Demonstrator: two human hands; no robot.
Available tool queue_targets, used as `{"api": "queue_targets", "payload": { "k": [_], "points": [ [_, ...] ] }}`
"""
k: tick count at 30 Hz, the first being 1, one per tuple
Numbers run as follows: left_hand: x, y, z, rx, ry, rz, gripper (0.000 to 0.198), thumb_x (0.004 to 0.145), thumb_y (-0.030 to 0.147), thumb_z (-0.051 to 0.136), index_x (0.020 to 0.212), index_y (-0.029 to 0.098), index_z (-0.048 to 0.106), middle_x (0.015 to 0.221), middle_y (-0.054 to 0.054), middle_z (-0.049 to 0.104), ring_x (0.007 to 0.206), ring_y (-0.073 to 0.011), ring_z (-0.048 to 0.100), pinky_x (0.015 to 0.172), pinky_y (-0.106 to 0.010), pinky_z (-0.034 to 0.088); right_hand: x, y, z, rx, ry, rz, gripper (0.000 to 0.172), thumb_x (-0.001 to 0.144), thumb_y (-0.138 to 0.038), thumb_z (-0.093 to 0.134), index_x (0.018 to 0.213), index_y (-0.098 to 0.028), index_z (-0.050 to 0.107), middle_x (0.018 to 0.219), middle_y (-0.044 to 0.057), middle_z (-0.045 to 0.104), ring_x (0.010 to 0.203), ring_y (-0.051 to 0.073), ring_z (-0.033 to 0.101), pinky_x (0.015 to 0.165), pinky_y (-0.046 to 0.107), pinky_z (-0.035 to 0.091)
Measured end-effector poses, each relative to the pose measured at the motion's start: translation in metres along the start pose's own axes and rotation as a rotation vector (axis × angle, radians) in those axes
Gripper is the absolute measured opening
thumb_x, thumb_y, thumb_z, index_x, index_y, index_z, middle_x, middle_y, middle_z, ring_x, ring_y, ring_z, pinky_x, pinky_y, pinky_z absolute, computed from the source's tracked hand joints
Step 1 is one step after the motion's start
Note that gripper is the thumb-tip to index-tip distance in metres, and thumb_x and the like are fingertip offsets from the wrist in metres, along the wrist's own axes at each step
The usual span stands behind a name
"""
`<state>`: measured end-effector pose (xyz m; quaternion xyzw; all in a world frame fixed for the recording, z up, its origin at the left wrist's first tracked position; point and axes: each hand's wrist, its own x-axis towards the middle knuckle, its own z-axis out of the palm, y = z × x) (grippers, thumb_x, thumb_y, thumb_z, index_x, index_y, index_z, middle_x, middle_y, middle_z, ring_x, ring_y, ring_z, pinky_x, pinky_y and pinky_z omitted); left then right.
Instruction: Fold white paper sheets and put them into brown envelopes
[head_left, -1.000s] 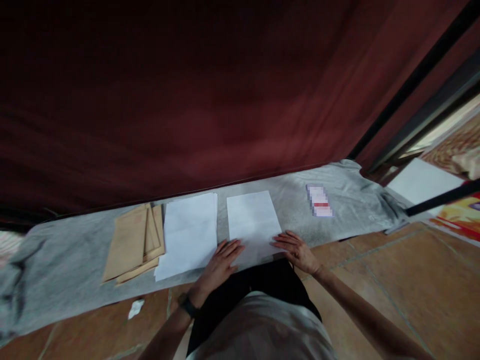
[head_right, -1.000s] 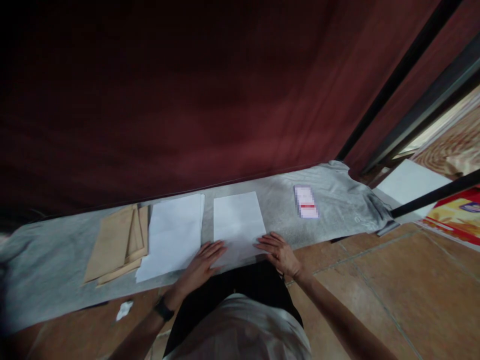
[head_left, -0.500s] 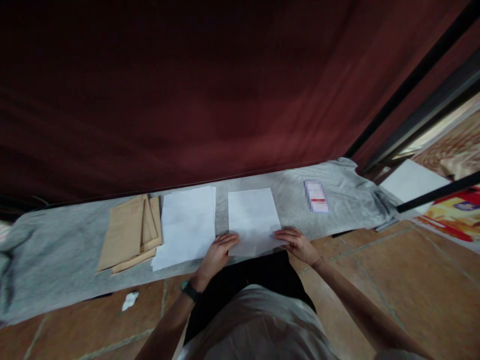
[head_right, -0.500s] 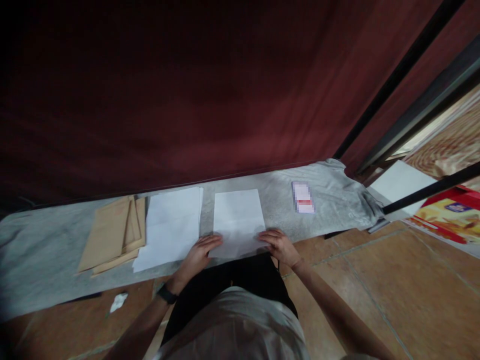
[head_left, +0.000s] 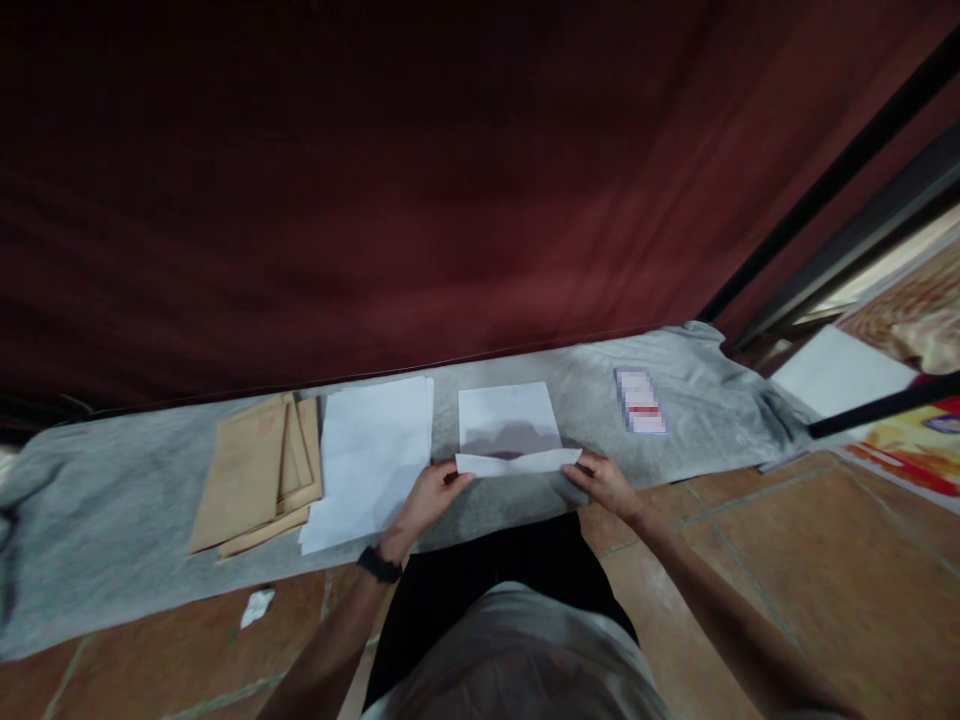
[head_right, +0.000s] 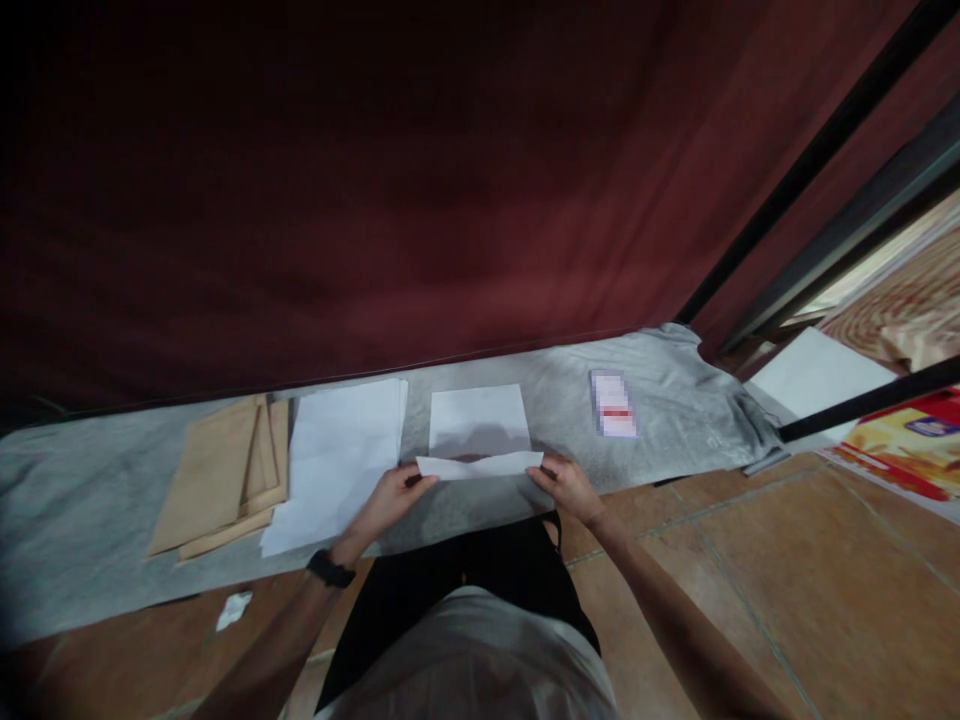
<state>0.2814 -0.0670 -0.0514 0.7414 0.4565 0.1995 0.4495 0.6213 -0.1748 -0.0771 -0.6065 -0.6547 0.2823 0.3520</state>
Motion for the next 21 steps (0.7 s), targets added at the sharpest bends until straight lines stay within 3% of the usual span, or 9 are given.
{"api": "queue_targets", "payload": {
  "k": [3, 11, 15, 21],
  "points": [
    [0.007, 0.002, 0.002, -0.051, 0.073, -0.027, 0.030, 0.087, 0.043, 0.061, 0.096, 0.019, 0.077, 0.094, -0.005, 0.079, 0.081, -0.0224, 0.070, 0.075, -0.032, 0.055, 0.005, -0.001, 0.001, 0.012, 0.034, 0.044, 0.032, 0.097, -0.046, 0.053, 0.106, -0.024, 0.074, 0.102, 0.006, 0.077, 0.094, 0.025, 0.072, 0.086, 0.037, 0.057],
    [0.020, -0.001, 0.011, -0.084, 0.249, -0.050, 0.032, 0.087, 0.048, 0.061, 0.075, 0.019, 0.065, 0.068, 0.002, 0.064, 0.066, -0.0146, 0.057, 0.062, -0.024, 0.044, 0.026, -0.001, 0.006, -0.075, 0.119, 0.129, 0.037, 0.096, -0.053, 0.048, 0.089, -0.023, 0.069, 0.078, 0.003, 0.071, 0.075, 0.023, 0.068, 0.071, 0.031, 0.052],
    [0.025, 0.000, 0.011, -0.105, 0.279, -0.026, 0.034, 0.088, 0.050, 0.059, 0.071, 0.020, 0.059, 0.065, 0.003, 0.057, 0.064, -0.0134, 0.052, 0.060, -0.024, 0.041, 0.037, -0.001, 0.008, -0.051, 0.158, 0.134, 0.038, 0.097, -0.056, 0.047, 0.084, -0.024, 0.064, 0.074, 0.002, 0.068, 0.073, 0.022, 0.065, 0.066, 0.030, 0.049],
    [0.034, -0.005, 0.008, -0.193, 0.195, -0.004, 0.032, 0.082, 0.051, 0.068, 0.081, 0.019, 0.063, 0.078, -0.001, 0.067, 0.075, -0.0164, 0.059, 0.068, -0.026, 0.047, 0.056, -0.001, 0.011, -0.044, 0.258, 0.173, 0.046, 0.096, -0.064, 0.044, 0.071, -0.025, 0.052, 0.057, -0.002, 0.052, 0.057, 0.018, 0.052, 0.055, 0.028, 0.040]
  ]
}}
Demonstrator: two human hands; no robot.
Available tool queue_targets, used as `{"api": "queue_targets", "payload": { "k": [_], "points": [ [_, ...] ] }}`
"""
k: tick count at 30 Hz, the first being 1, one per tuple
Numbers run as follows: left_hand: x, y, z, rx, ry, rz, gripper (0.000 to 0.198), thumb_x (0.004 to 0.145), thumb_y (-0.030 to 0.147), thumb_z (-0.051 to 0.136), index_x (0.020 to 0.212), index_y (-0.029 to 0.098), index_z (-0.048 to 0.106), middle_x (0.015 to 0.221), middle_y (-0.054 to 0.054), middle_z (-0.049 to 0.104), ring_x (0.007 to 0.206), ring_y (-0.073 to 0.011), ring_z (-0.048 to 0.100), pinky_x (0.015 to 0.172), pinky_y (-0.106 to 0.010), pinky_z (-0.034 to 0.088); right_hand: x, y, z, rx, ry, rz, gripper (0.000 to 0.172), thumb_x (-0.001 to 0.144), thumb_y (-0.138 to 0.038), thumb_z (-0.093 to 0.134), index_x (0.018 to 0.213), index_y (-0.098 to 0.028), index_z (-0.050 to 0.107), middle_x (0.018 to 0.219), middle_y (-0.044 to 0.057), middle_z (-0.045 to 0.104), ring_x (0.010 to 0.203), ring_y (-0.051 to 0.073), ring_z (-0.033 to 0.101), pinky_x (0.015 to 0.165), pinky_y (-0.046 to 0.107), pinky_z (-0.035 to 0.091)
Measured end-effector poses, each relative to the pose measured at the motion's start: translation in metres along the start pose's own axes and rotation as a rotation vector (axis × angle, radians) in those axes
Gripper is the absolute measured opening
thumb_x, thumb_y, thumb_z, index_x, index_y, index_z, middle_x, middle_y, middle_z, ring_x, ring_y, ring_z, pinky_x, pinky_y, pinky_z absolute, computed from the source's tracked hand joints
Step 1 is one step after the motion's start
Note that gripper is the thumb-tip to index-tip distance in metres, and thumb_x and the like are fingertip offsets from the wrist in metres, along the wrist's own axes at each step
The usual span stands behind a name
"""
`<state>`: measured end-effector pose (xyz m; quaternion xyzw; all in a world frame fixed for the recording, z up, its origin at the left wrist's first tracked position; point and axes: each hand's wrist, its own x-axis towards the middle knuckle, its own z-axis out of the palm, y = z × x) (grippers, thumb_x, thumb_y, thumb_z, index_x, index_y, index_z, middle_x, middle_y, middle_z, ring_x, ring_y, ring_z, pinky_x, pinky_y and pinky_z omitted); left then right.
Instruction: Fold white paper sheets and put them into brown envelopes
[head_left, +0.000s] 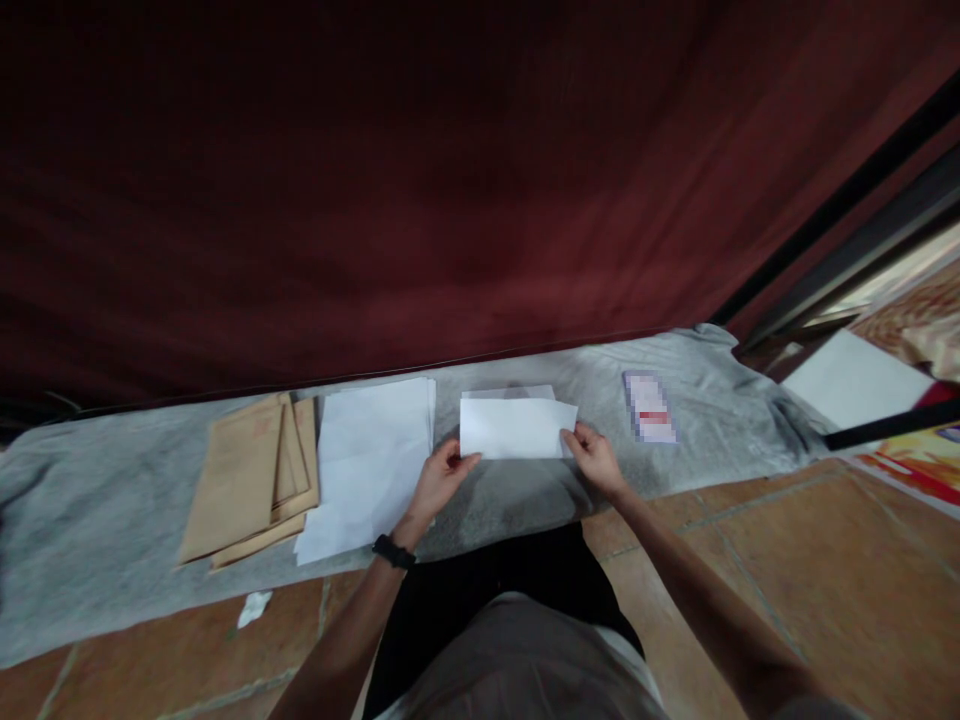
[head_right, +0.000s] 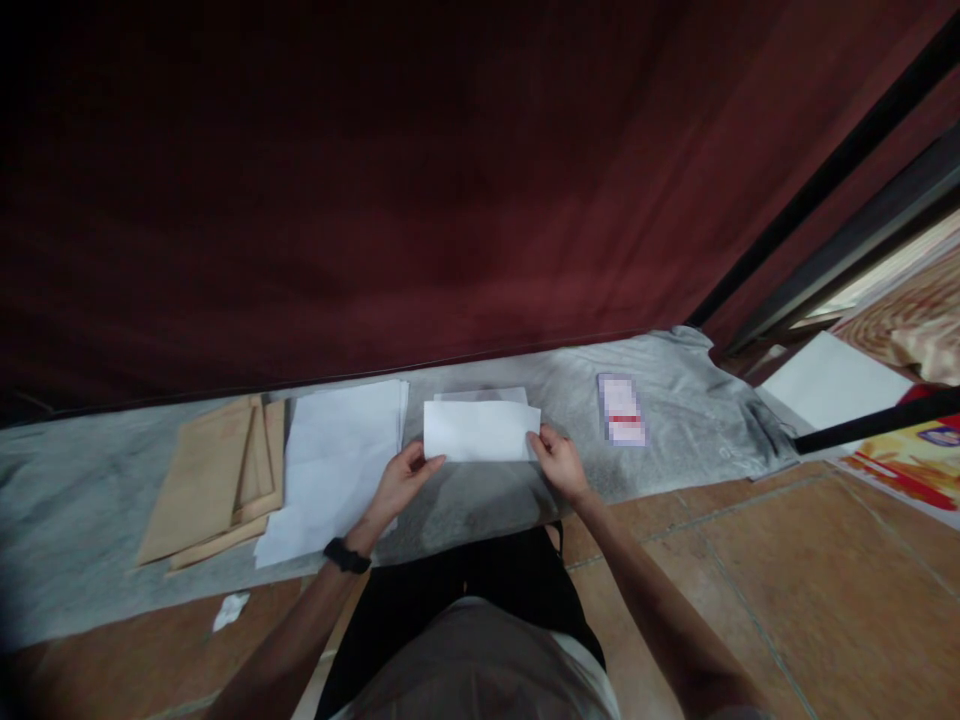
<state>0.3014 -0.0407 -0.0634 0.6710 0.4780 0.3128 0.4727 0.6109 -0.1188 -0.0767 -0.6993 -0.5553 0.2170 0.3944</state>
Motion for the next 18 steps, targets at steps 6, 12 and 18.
{"api": "queue_targets", "payload": {
  "k": [6, 12, 18],
  "points": [
    [0.007, 0.001, -0.001, 0.041, 0.017, -0.035, 0.032, 0.084, 0.050, 0.062, 0.075, 0.020, 0.062, 0.071, 0.001, 0.063, 0.070, -0.0155, 0.057, 0.067, -0.026, 0.046, 0.016, -0.004, 0.006, 0.008, 0.004, 0.017, 0.043, 0.096, -0.062, 0.044, 0.076, -0.025, 0.053, 0.060, -0.001, 0.054, 0.058, 0.018, 0.053, 0.057, 0.029, 0.038],
    [0.011, 0.007, 0.002, 0.041, 0.073, -0.064, 0.039, 0.085, 0.050, 0.060, 0.061, 0.022, 0.047, 0.058, 0.006, 0.045, 0.059, -0.0120, 0.046, 0.057, -0.024, 0.037, 0.030, -0.004, 0.015, -0.034, 0.035, 0.032, 0.044, 0.097, -0.061, 0.042, 0.083, -0.023, 0.061, 0.068, 0.002, 0.063, 0.062, 0.019, 0.057, 0.059, 0.028, 0.039],
    [0.010, 0.004, 0.004, 0.122, 0.120, -0.094, 0.037, 0.086, 0.046, 0.057, 0.060, 0.023, 0.046, 0.053, 0.006, 0.044, 0.055, -0.0127, 0.045, 0.055, -0.024, 0.035, 0.034, -0.004, 0.016, -0.063, 0.023, 0.042, 0.044, 0.097, -0.059, 0.041, 0.090, -0.023, 0.064, 0.071, 0.003, 0.067, 0.062, 0.019, 0.059, 0.060, 0.028, 0.042]
  ]
}}
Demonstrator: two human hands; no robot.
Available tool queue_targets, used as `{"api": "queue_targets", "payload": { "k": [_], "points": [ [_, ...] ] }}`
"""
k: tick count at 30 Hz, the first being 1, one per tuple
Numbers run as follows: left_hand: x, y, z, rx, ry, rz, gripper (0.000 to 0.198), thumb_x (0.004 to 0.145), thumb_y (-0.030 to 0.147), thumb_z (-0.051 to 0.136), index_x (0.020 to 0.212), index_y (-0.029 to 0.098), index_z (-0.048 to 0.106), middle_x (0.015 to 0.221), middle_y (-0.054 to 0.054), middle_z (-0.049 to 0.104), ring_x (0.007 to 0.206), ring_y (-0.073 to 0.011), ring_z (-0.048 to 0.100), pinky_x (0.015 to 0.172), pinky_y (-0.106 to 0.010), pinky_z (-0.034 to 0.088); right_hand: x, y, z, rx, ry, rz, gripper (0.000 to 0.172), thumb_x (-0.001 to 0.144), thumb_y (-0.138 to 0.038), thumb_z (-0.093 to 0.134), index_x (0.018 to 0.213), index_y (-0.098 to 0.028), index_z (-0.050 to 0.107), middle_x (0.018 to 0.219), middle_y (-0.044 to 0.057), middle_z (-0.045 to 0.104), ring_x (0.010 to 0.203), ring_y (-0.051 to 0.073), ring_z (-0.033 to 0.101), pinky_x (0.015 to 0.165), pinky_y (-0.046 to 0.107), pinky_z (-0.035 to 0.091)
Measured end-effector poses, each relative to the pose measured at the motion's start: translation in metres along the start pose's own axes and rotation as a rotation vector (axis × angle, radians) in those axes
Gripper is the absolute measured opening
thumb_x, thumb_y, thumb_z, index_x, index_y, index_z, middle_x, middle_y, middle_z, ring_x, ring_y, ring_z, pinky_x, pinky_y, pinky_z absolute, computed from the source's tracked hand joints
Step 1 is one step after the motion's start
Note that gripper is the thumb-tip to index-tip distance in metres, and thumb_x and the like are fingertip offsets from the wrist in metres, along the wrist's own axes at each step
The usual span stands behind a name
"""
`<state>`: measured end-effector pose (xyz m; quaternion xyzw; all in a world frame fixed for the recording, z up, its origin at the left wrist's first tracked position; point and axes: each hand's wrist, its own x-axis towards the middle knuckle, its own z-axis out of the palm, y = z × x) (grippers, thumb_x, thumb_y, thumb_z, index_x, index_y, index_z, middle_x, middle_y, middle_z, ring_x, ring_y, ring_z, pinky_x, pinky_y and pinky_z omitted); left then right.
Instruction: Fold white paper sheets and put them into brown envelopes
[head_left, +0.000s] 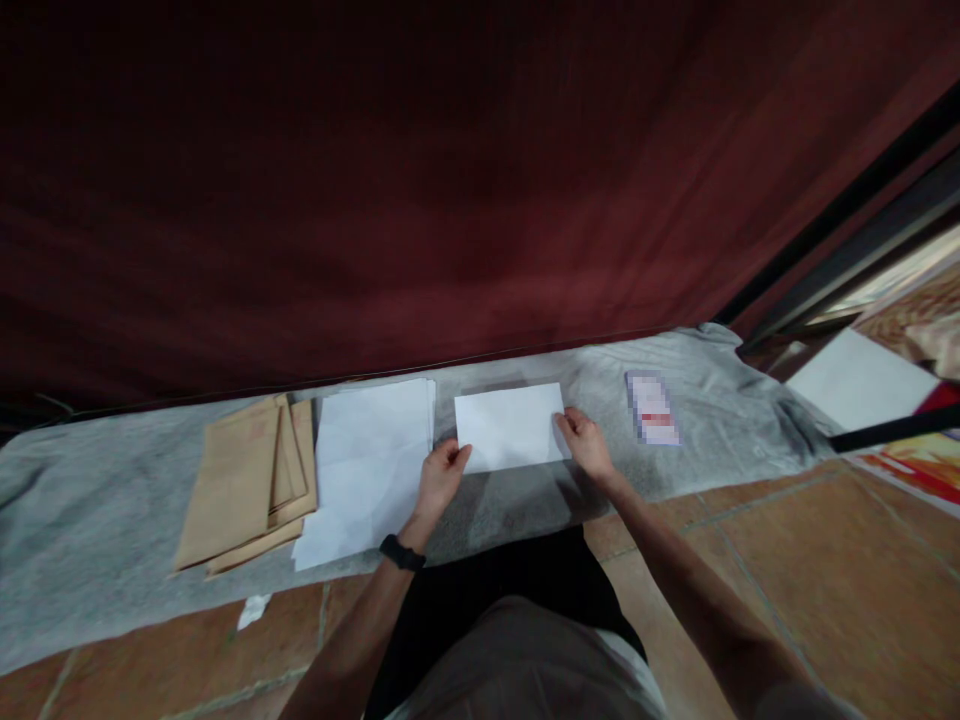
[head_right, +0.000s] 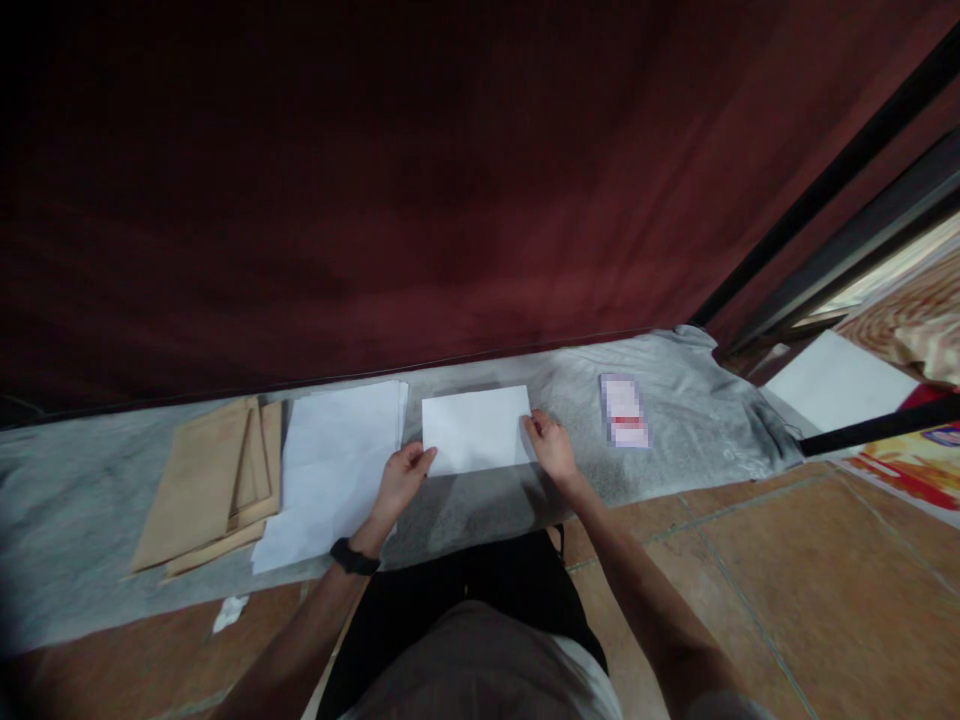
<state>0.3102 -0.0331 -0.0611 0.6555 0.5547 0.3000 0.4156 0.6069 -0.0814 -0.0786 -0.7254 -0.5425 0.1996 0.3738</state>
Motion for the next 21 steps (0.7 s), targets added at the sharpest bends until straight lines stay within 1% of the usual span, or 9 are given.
{"api": "queue_targets", "payload": {
  "k": [6, 8, 10, 13, 16, 19, 21],
  "points": [
    [-0.017, -0.001, -0.001, 0.045, 0.025, 0.000, 0.035, 0.086, 0.047, 0.056, 0.062, 0.023, 0.049, 0.057, 0.005, 0.050, 0.057, -0.0136, 0.049, 0.055, -0.025, 0.037, -0.020, 0.004, -0.006, 0.034, -0.068, -0.042, 0.035, 0.097, -0.051, 0.046, 0.101, -0.024, 0.066, 0.073, 0.002, 0.068, 0.067, 0.021, 0.063, 0.064, 0.031, 0.048],
    [-0.022, 0.000, -0.001, 0.049, 0.049, 0.012, 0.034, 0.086, 0.047, 0.057, 0.063, 0.023, 0.052, 0.058, 0.004, 0.053, 0.058, -0.0136, 0.050, 0.057, -0.025, 0.039, -0.029, 0.004, -0.007, 0.069, -0.075, -0.043, 0.032, 0.096, -0.049, 0.047, 0.104, -0.024, 0.066, 0.079, 0.003, 0.070, 0.074, 0.022, 0.066, 0.069, 0.032, 0.051],
    [-0.027, 0.000, -0.001, 0.027, 0.043, 0.016, 0.030, 0.085, 0.046, 0.060, 0.067, 0.021, 0.058, 0.063, 0.003, 0.060, 0.061, -0.0145, 0.055, 0.060, -0.025, 0.043, -0.037, 0.005, -0.008, 0.128, -0.090, -0.038, 0.030, 0.095, -0.047, 0.050, 0.102, -0.024, 0.067, 0.086, 0.004, 0.072, 0.081, 0.023, 0.068, 0.074, 0.033, 0.053],
    [-0.032, -0.005, 0.000, -0.078, -0.024, -0.001, 0.026, 0.082, 0.044, 0.065, 0.082, 0.019, 0.069, 0.079, -0.002, 0.073, 0.073, -0.0184, 0.065, 0.069, -0.029, 0.052, -0.048, 0.005, -0.011, 0.280, -0.121, -0.041, 0.028, 0.093, -0.048, 0.055, 0.099, -0.023, 0.067, 0.093, 0.005, 0.073, 0.088, 0.023, 0.069, 0.082, 0.035, 0.055],
    [-0.036, -0.015, -0.003, -0.162, -0.109, -0.009, 0.032, 0.081, 0.044, 0.068, 0.096, 0.017, 0.075, 0.094, -0.006, 0.079, 0.086, -0.0224, 0.071, 0.080, -0.034, 0.057, -0.059, 0.008, -0.018, 0.411, -0.183, -0.038, 0.029, 0.093, -0.047, 0.058, 0.101, -0.022, 0.069, 0.100, 0.006, 0.075, 0.095, 0.024, 0.070, 0.089, 0.038, 0.056],
    [-0.040, -0.023, -0.010, -0.150, -0.239, 0.014, 0.033, 0.082, 0.043, 0.070, 0.103, 0.018, 0.077, 0.103, -0.007, 0.079, 0.095, -0.0250, 0.073, 0.087, -0.039, 0.058, -0.068, 0.011, -0.026, 0.401, -0.294, -0.053, 0.031, 0.094, -0.047, 0.059, 0.109, -0.023, 0.071, 0.109, 0.006, 0.076, 0.102, 0.025, 0.071, 0.093, 0.040, 0.057],
    [-0.041, -0.026, -0.015, -0.122, -0.344, 0.078, 0.028, 0.082, 0.038, 0.071, 0.102, 0.021, 0.079, 0.111, -0.008, 0.078, 0.107, -0.0269, 0.071, 0.095, -0.042, 0.057, -0.072, 0.013, -0.031, 0.321, -0.375, -0.128, 0.026, 0.094, -0.043, 0.060, 0.109, -0.025, 0.073, 0.111, 0.004, 0.076, 0.106, 0.025, 0.071, 0.100, 0.044, 0.054]
  ]
}}
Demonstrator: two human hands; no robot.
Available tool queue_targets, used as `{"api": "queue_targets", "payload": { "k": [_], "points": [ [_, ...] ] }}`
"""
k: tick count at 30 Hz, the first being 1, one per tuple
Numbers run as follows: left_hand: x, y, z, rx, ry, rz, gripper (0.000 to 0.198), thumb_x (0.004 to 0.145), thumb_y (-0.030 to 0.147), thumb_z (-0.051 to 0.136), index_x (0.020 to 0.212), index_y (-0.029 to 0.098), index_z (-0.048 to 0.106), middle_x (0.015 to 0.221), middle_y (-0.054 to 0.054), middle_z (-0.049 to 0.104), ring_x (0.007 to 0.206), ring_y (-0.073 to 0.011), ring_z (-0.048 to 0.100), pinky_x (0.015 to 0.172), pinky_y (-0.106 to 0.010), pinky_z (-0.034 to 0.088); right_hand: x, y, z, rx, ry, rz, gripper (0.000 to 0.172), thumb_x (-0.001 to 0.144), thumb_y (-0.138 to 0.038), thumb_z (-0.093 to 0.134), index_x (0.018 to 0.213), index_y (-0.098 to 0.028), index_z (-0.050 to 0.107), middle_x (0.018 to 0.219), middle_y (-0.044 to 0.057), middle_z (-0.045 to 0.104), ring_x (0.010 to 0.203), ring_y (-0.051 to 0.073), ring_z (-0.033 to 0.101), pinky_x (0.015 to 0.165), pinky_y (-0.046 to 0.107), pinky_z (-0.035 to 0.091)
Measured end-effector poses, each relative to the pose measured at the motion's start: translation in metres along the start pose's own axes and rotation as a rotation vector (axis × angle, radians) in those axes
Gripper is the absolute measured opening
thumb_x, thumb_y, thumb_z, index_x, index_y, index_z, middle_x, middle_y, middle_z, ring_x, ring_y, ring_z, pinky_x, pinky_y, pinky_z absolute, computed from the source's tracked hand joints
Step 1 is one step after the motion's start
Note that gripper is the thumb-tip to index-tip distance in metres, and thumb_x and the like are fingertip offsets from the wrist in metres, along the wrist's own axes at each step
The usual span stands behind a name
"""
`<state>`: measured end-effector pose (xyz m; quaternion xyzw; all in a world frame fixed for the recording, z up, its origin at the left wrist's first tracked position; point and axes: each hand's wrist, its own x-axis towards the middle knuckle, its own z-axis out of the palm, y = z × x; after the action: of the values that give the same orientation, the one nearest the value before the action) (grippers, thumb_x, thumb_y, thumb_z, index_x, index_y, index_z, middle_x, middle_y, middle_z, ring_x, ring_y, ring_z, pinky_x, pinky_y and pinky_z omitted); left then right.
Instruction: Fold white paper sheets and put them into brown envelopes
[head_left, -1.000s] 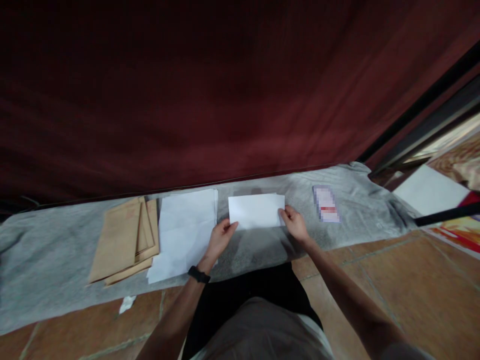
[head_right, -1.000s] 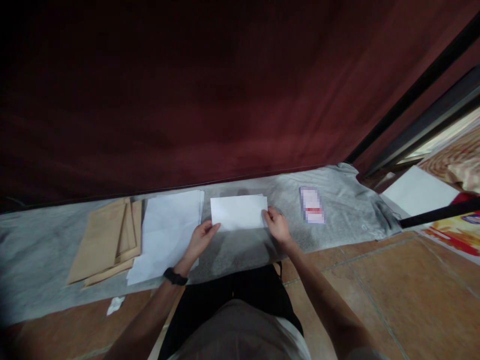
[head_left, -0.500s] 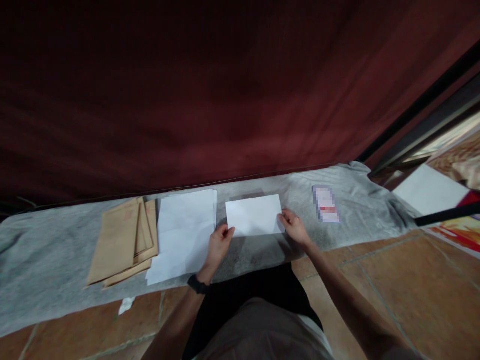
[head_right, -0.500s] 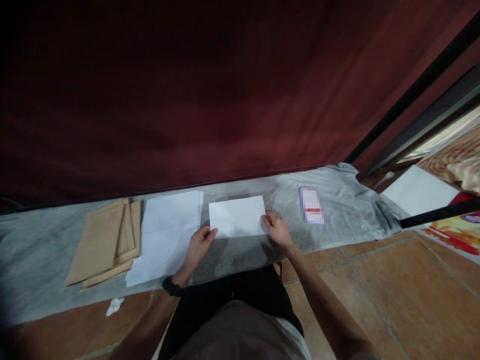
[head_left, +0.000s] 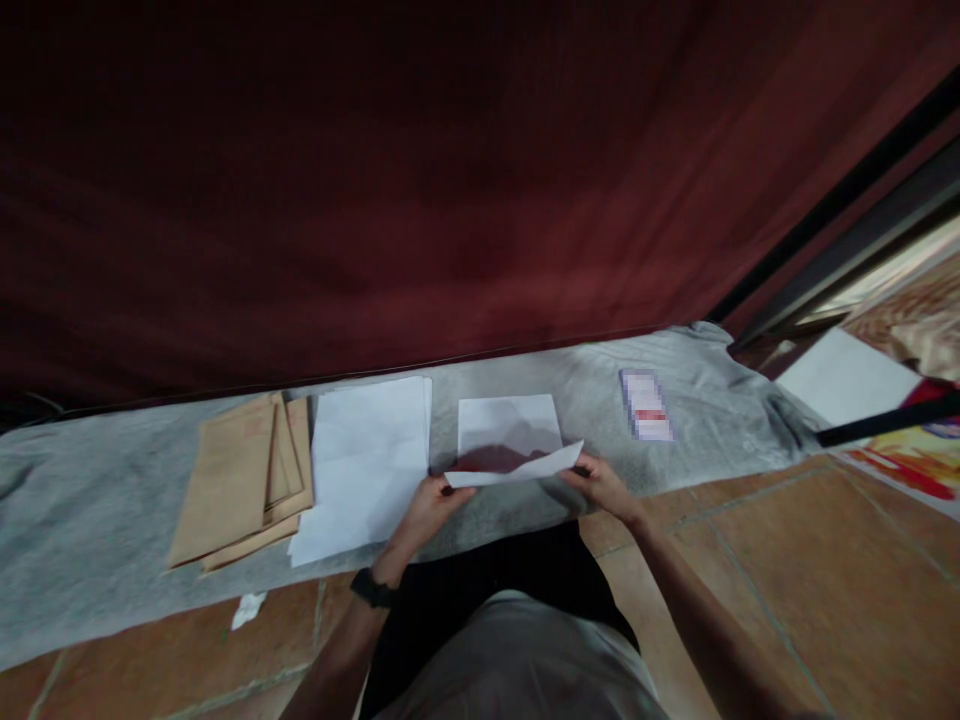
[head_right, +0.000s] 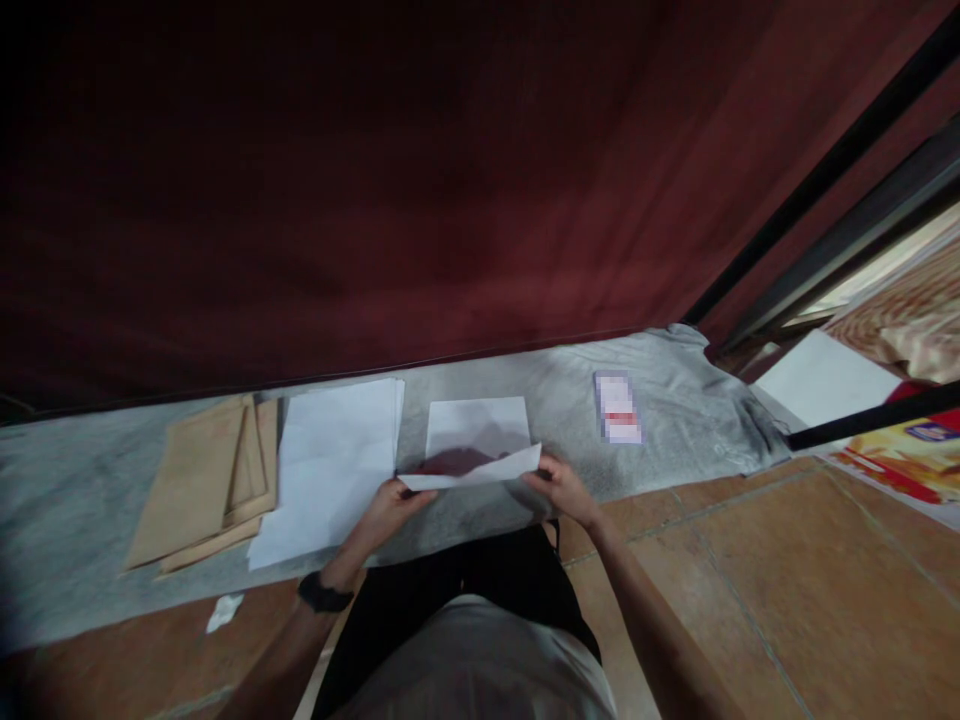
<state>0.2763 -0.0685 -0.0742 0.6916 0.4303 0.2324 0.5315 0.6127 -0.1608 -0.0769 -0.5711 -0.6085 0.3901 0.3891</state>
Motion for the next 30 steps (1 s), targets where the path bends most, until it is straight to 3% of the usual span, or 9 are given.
{"api": "queue_targets", "payload": {
  "k": [3, 5, 9, 15, 19, 24, 30],
  "points": [
    [-0.003, -0.002, -0.004, 0.060, -0.101, 0.129, 0.018, 0.080, 0.021, 0.072, 0.096, 0.024, 0.081, 0.122, -0.007, 0.075, 0.122, -0.0276, 0.065, 0.104, -0.045, 0.054, -0.006, 0.004, -0.003, -0.159, -0.148, -0.132, 0.018, 0.093, -0.027, 0.062, 0.104, -0.029, 0.076, 0.112, 0.003, 0.077, 0.112, 0.025, 0.069, 0.115, 0.051, 0.040],
    [-0.006, -0.004, -0.003, 0.148, -0.133, 0.204, 0.028, 0.080, 0.010, 0.068, 0.097, 0.027, 0.081, 0.127, -0.006, 0.072, 0.128, -0.0262, 0.062, 0.108, -0.047, 0.051, -0.009, 0.007, -0.002, -0.240, -0.185, -0.203, 0.027, 0.090, -0.016, 0.059, 0.103, -0.030, 0.076, 0.116, 0.003, 0.076, 0.119, 0.024, 0.066, 0.118, 0.055, 0.035],
    [-0.015, -0.004, 0.001, 0.336, -0.171, 0.318, 0.048, 0.080, -0.001, 0.059, 0.110, 0.032, 0.078, 0.136, -0.003, 0.067, 0.138, -0.0240, 0.053, 0.116, -0.051, 0.045, -0.022, 0.013, 0.005, -0.376, -0.145, -0.269, 0.050, 0.082, -0.003, 0.050, 0.115, -0.030, 0.074, 0.134, 0.004, 0.068, 0.135, 0.025, 0.056, 0.118, 0.056, 0.035],
    [-0.024, -0.001, 0.005, 0.428, -0.085, 0.389, 0.057, 0.082, -0.003, 0.057, 0.130, 0.026, 0.068, 0.151, -0.009, 0.054, 0.145, -0.0262, 0.043, 0.119, -0.054, 0.040, -0.039, 0.011, 0.014, -0.530, -0.083, -0.283, 0.063, 0.087, -0.002, 0.042, 0.140, -0.031, 0.060, 0.154, 0.005, 0.051, 0.146, 0.025, 0.042, 0.121, 0.056, 0.031],
    [-0.025, 0.000, 0.009, 0.545, -0.104, 0.377, 0.066, 0.084, -0.004, 0.051, 0.141, 0.027, 0.058, 0.158, -0.007, 0.046, 0.149, -0.0242, 0.037, 0.123, -0.052, 0.034, -0.036, 0.010, 0.012, -0.560, -0.043, -0.277, 0.059, 0.094, -0.007, 0.039, 0.146, -0.031, 0.054, 0.157, 0.006, 0.048, 0.146, 0.024, 0.041, 0.122, 0.054, 0.030],
    [-0.036, 0.006, 0.010, 0.698, -0.152, 0.368, 0.069, 0.085, -0.004, 0.045, 0.144, 0.031, 0.055, 0.160, -0.003, 0.043, 0.151, -0.0222, 0.033, 0.125, -0.052, 0.030, -0.042, 0.008, 0.010, -0.642, -0.067, -0.312, 0.061, 0.093, -0.021, 0.055, 0.153, -0.027, 0.045, 0.161, 0.009, 0.041, 0.149, 0.028, 0.036, 0.125, 0.054, 0.025],
    [-0.051, 0.012, 0.009, 0.794, -0.210, 0.374, 0.091, 0.071, -0.014, 0.042, 0.148, 0.034, 0.050, 0.163, 0.001, 0.037, 0.153, -0.0213, 0.029, 0.126, -0.053, 0.028, -0.058, 0.010, 0.012, -0.697, -0.175, -0.365, 0.072, 0.086, -0.004, 0.048, 0.154, -0.028, 0.043, 0.160, 0.007, 0.042, 0.148, 0.024, 0.038, 0.124, 0.053, 0.025]
  ]
}}
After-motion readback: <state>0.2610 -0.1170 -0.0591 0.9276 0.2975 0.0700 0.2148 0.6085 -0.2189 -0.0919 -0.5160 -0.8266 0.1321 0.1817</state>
